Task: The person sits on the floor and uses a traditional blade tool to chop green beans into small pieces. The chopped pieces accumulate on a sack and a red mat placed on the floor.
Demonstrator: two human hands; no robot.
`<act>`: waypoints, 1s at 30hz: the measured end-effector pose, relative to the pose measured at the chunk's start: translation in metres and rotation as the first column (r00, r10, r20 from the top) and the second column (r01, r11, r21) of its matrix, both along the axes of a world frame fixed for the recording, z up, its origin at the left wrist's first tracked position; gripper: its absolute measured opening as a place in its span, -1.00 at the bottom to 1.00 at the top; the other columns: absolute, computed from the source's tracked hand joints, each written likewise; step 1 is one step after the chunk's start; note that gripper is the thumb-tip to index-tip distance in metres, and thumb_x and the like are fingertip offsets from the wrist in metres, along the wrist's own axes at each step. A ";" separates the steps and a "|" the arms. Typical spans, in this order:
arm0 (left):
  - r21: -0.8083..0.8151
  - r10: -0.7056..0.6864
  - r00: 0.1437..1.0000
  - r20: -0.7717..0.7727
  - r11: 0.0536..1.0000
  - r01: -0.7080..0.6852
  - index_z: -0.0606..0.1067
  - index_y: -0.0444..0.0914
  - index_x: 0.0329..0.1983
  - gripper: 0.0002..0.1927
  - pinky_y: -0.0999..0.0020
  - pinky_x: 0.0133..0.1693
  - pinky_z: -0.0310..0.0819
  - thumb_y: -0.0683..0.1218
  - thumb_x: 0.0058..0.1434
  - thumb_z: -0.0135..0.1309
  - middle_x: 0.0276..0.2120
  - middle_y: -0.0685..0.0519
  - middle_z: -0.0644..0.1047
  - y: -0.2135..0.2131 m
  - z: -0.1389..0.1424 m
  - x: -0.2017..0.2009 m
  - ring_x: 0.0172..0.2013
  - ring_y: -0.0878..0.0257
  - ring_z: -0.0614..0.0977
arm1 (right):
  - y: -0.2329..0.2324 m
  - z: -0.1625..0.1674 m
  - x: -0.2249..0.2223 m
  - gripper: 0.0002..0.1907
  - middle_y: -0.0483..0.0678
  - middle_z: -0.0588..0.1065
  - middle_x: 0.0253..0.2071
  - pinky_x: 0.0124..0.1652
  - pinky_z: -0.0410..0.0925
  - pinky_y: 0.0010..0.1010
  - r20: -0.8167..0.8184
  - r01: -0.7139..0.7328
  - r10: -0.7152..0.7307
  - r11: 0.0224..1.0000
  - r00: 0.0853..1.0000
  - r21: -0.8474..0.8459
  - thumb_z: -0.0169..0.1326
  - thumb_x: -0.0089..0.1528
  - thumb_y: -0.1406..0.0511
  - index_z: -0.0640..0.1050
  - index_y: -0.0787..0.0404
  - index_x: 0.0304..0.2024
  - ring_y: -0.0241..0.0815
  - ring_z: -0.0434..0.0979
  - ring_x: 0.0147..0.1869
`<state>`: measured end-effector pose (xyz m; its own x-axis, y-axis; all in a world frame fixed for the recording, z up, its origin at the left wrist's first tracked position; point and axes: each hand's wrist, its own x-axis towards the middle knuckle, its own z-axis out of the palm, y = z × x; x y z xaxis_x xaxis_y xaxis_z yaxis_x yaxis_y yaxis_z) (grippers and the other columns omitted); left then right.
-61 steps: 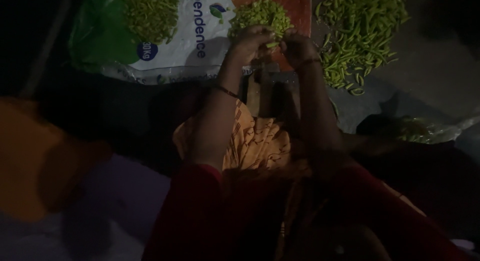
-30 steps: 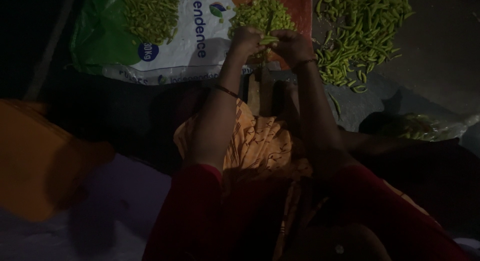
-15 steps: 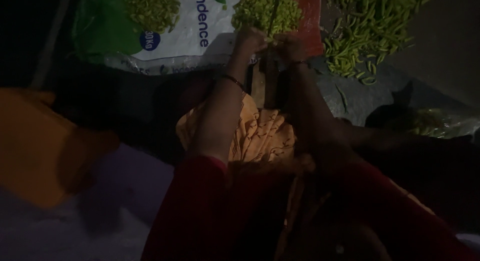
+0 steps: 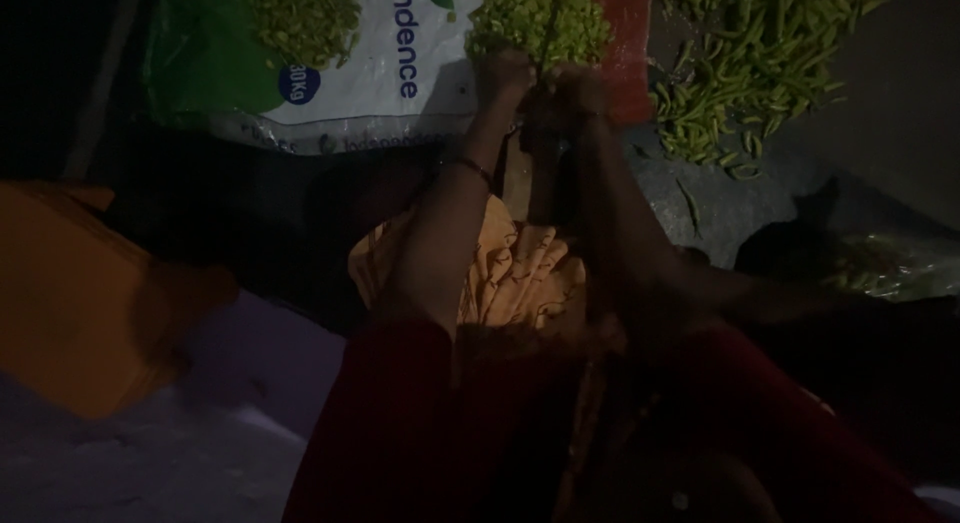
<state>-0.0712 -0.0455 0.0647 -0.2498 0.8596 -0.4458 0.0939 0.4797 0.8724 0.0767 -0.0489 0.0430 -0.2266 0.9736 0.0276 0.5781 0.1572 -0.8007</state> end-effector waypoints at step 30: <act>0.053 -0.223 0.894 -0.388 0.963 0.263 0.55 -0.49 -0.32 -0.72 0.12 -0.32 0.40 -0.14 0.40 0.23 -0.39 -0.21 0.55 0.007 -0.001 -0.007 -0.45 0.12 0.51 | 0.005 -0.005 -0.003 -0.83 0.07 0.63 -0.22 -0.22 0.46 -0.16 -0.044 0.051 -0.051 0.999 0.998 -0.015 0.19 0.27 0.20 0.69 0.11 -0.18 0.00 0.63 -0.18</act>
<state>-0.0781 -0.0390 0.0637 -0.1590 0.9502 -0.2681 0.5257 0.3113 0.7917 0.0742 -0.0437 0.0381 -0.1756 0.9842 0.0229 0.5489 0.1172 -0.8276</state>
